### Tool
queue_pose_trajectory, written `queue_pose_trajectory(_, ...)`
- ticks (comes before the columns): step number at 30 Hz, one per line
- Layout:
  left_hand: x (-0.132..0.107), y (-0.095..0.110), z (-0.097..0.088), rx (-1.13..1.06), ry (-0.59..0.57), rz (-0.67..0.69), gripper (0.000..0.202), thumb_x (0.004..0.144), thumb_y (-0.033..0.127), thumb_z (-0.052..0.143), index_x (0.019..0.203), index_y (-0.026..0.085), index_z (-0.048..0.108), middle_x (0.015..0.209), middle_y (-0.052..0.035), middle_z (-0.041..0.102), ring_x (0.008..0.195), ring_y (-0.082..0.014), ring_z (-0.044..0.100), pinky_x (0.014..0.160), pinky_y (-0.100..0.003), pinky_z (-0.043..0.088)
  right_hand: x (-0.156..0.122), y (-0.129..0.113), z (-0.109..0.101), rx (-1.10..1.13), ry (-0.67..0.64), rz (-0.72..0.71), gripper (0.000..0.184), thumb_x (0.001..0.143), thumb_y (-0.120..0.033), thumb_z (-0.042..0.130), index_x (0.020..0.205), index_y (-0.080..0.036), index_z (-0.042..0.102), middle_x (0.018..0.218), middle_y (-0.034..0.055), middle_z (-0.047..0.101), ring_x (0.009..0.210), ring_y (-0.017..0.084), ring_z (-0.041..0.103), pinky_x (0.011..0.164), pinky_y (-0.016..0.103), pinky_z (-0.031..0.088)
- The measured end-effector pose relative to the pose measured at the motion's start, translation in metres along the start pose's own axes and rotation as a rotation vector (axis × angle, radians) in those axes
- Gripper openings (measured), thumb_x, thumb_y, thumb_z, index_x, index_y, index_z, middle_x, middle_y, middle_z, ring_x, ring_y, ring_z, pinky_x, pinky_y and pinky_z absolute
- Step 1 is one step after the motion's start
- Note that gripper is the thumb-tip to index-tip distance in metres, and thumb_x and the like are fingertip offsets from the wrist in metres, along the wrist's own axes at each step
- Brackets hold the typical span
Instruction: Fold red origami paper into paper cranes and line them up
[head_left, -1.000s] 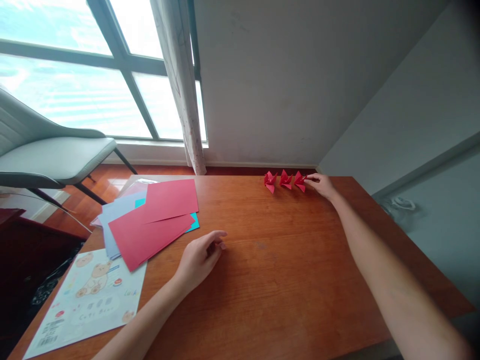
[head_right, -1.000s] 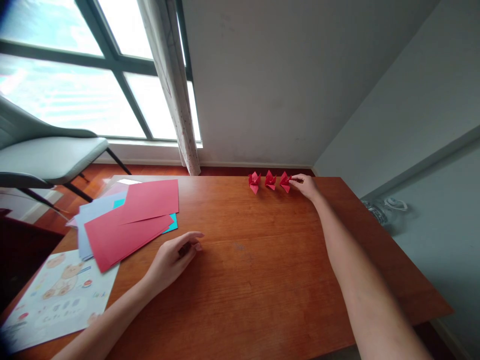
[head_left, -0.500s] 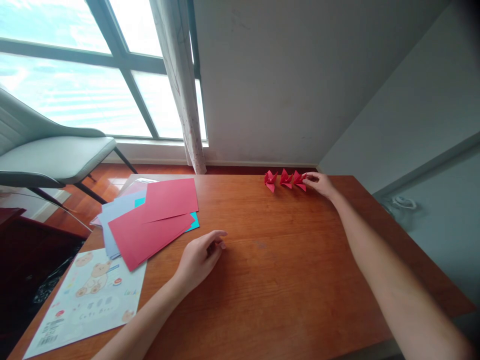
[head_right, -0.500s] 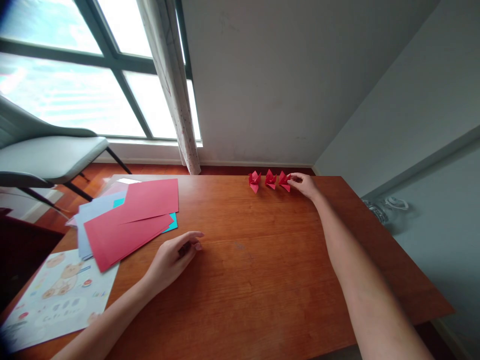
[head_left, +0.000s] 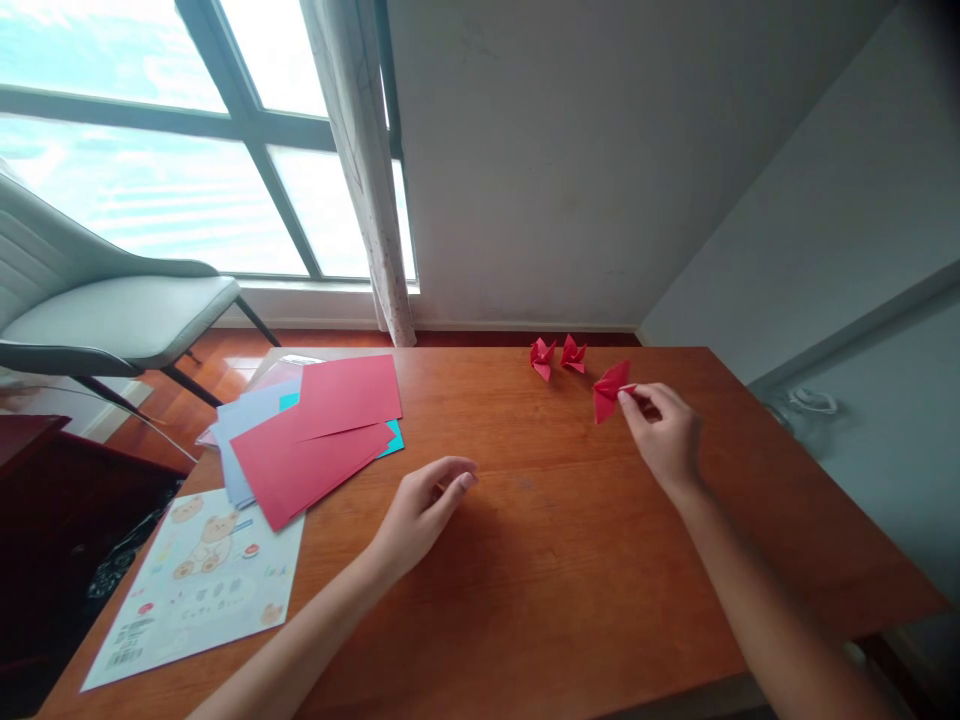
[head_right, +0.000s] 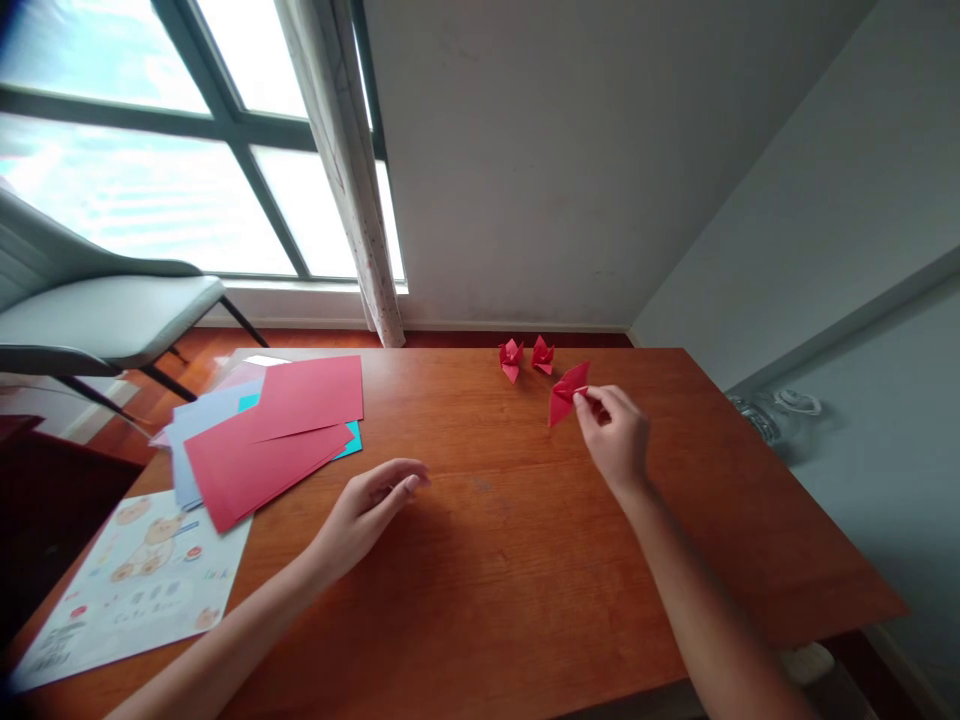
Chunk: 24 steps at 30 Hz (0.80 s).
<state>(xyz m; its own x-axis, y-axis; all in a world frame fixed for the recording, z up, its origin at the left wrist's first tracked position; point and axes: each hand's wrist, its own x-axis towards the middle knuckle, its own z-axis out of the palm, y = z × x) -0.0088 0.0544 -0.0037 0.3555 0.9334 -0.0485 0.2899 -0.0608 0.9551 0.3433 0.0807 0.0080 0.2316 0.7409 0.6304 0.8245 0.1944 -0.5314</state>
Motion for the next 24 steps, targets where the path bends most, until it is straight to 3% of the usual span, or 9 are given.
queue_pose_trajectory(4, 0.010, 0.024, 0.029, -0.274, -0.207, -0.092, 0.039, 0.093, 0.051, 0.053, 0.104, 0.017, 0.069, 0.103, -0.0085, 0.072, 0.089, -0.0196, 0.064, 0.075, -0.027, 0.049, -0.050, -0.078, 0.010, 0.008, -0.081, -0.179, 0.011, 0.091, -0.025, 0.061, 0.094, -0.022, 0.072, 0.085, 0.0058, 0.071, 0.077, 0.020, 0.063, 0.077, 0.034, 0.050)
queue_pose_trajectory(8, 0.025, 0.029, 0.051, -0.448, -0.120, -0.048, 0.035, 0.082, 0.047, 0.069, 0.097, 0.016, 0.070, 0.094, -0.0075, 0.072, 0.083, -0.0186, 0.064, 0.074, -0.027, 0.048, -0.067, -0.110, 0.030, 0.199, -0.146, -0.075, 0.016, 0.090, -0.026, 0.063, 0.099, -0.032, 0.074, 0.086, 0.0055, 0.070, 0.081, 0.024, 0.061, 0.082, 0.038, 0.046)
queue_pose_trajectory(13, 0.031, 0.021, 0.049, -0.482, 0.043, 0.013, 0.026, 0.078, 0.041, 0.073, 0.081, 0.015, 0.068, 0.077, -0.0033, 0.067, 0.074, -0.0156, 0.058, 0.070, -0.025, 0.047, -0.068, -0.122, 0.029, 0.508, -0.327, 0.059, 0.016, 0.087, -0.029, 0.065, 0.097, -0.038, 0.074, 0.090, 0.0049, 0.069, 0.084, 0.028, 0.060, 0.080, 0.042, 0.046)
queue_pose_trajectory(15, 0.030, 0.019, 0.045, -0.422, 0.072, 0.015, 0.026, 0.079, 0.041, 0.071, 0.075, 0.016, 0.066, 0.070, -0.0014, 0.063, 0.068, -0.0139, 0.055, 0.064, -0.023, 0.044, -0.068, -0.120, 0.026, 0.556, -0.290, 0.175, 0.009, 0.087, -0.033, 0.065, 0.093, -0.035, 0.072, 0.088, 0.0043, 0.067, 0.080, 0.025, 0.058, 0.073, 0.039, 0.047)
queue_pose_trajectory(18, 0.029, 0.016, 0.041, -0.360, 0.079, -0.011, 0.027, 0.081, 0.041, 0.068, 0.073, 0.016, 0.065, 0.066, -0.0002, 0.060, 0.063, -0.0126, 0.051, 0.058, -0.021, 0.040, -0.065, -0.113, 0.028, 0.619, -0.188, 0.420, 0.018, 0.084, -0.041, 0.071, 0.098, -0.031, 0.066, 0.091, 0.0027, 0.066, 0.082, 0.022, 0.059, 0.067, 0.033, 0.047)
queue_pose_trajectory(20, 0.030, 0.014, 0.041, -0.346, 0.059, -0.011, 0.028, 0.082, 0.042, 0.068, 0.072, 0.016, 0.064, 0.067, -0.0005, 0.061, 0.063, -0.0130, 0.052, 0.059, -0.022, 0.041, -0.062, -0.109, 0.035, 0.691, -0.283, 0.505, 0.028, 0.082, -0.045, 0.073, 0.103, -0.029, 0.066, 0.096, 0.0034, 0.069, 0.087, 0.022, 0.061, 0.068, 0.032, 0.048)
queue_pose_trajectory(22, 0.031, 0.013, 0.042, -0.355, 0.011, 0.003, 0.028, 0.082, 0.043, 0.068, 0.076, 0.016, 0.065, 0.071, -0.0018, 0.064, 0.067, -0.0144, 0.056, 0.062, -0.023, 0.043, -0.059, -0.108, 0.044, 0.753, -0.405, 0.531, 0.026, 0.082, -0.047, 0.072, 0.097, -0.026, 0.071, 0.095, 0.0042, 0.072, 0.086, 0.022, 0.063, 0.071, 0.033, 0.048)
queue_pose_trajectory(24, 0.031, 0.011, 0.042, -0.381, -0.027, 0.017, 0.029, 0.083, 0.045, 0.069, 0.083, 0.015, 0.068, 0.076, -0.0034, 0.067, 0.071, -0.0158, 0.059, 0.066, -0.025, 0.045, -0.058, -0.109, 0.053, 0.826, -0.410, 0.583, 0.024, 0.080, -0.046, 0.073, 0.087, -0.024, 0.075, 0.087, 0.0033, 0.073, 0.081, 0.020, 0.063, 0.072, 0.032, 0.048)
